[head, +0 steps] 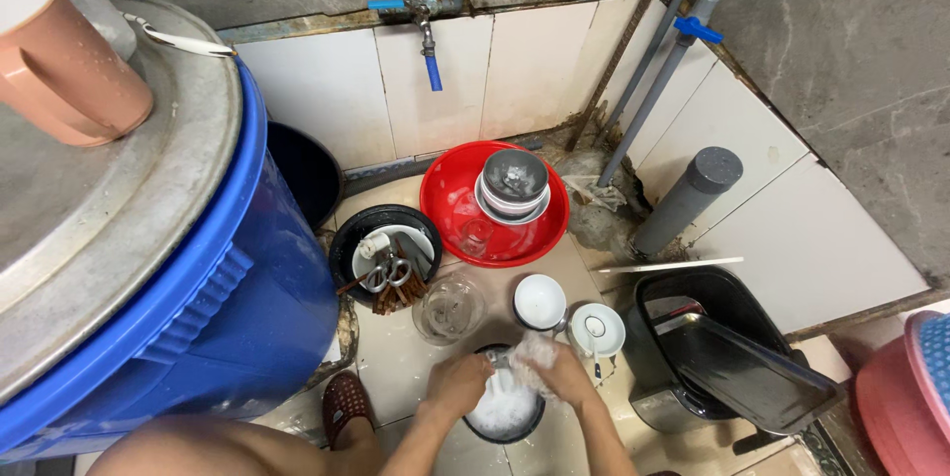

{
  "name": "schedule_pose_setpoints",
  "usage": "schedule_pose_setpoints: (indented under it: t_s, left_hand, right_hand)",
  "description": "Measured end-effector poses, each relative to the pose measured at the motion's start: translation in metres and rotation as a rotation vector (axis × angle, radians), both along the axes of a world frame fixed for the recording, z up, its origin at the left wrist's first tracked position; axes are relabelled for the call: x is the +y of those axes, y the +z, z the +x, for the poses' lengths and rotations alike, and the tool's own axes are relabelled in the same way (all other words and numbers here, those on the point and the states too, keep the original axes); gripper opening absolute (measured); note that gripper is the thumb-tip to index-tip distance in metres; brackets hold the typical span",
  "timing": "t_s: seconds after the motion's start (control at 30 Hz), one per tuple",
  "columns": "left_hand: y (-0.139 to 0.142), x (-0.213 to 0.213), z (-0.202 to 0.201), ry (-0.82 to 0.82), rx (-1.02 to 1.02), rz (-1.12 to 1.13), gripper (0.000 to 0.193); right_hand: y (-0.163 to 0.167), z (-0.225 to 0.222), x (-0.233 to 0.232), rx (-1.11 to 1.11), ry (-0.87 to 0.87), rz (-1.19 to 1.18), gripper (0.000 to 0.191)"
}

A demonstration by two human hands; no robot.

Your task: The person washes various dishes including bowls, plates, and utensils using a cloth and soapy water in a small utility area. They scrub each item and place them into a red basin.

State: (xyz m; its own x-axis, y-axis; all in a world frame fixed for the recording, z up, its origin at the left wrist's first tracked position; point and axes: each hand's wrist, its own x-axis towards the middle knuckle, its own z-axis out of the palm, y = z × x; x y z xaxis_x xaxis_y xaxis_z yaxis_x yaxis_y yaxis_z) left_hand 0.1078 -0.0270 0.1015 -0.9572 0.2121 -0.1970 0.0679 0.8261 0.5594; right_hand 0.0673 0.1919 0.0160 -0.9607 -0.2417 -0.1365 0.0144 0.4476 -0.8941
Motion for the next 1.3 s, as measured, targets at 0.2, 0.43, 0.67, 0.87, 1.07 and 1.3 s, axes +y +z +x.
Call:
schedule_pose_setpoints:
  t_s: [0.2,0.43,0.67,0.87,1.07,1.3]
  left_hand:
    - [-0.002,0.014,-0.021,-0.229,0.216,-0.367,0.016]
    - [-0.005,0.0,-0.012,-0.146,0.288,-0.141,0.018]
    - [-0.016,0.029,0.005,0.244,-0.03,0.254,0.029]
    - [-0.024,0.07,0.025,0.531,-0.152,0.483,0.031]
    - [-0.019,0.058,0.015,0.608,-0.191,0.605,0.027]
    - [-0.011,0.073,0.032,0.593,-0.128,0.62,0.033]
  right_hand:
    - [0.006,-0.003,-0.021,0.513,0.452,0.384,0.055]
    - [0.015,-0.017,-0.002,0.102,0.401,0.362,0.046]
    - [-0.035,-0.002,-0.004,-0.172,-0.454,-0.377,0.026]
    - [-0.06,0.02,-0.062,-0.28,-0.918,-0.637,0.036]
    - [-0.034,0.03,-0.059,-0.49,-0.52,-0.855,0.037]
    - [-0.04,-0.002,-0.039,0.15,-0.667,-0.221,0.027]
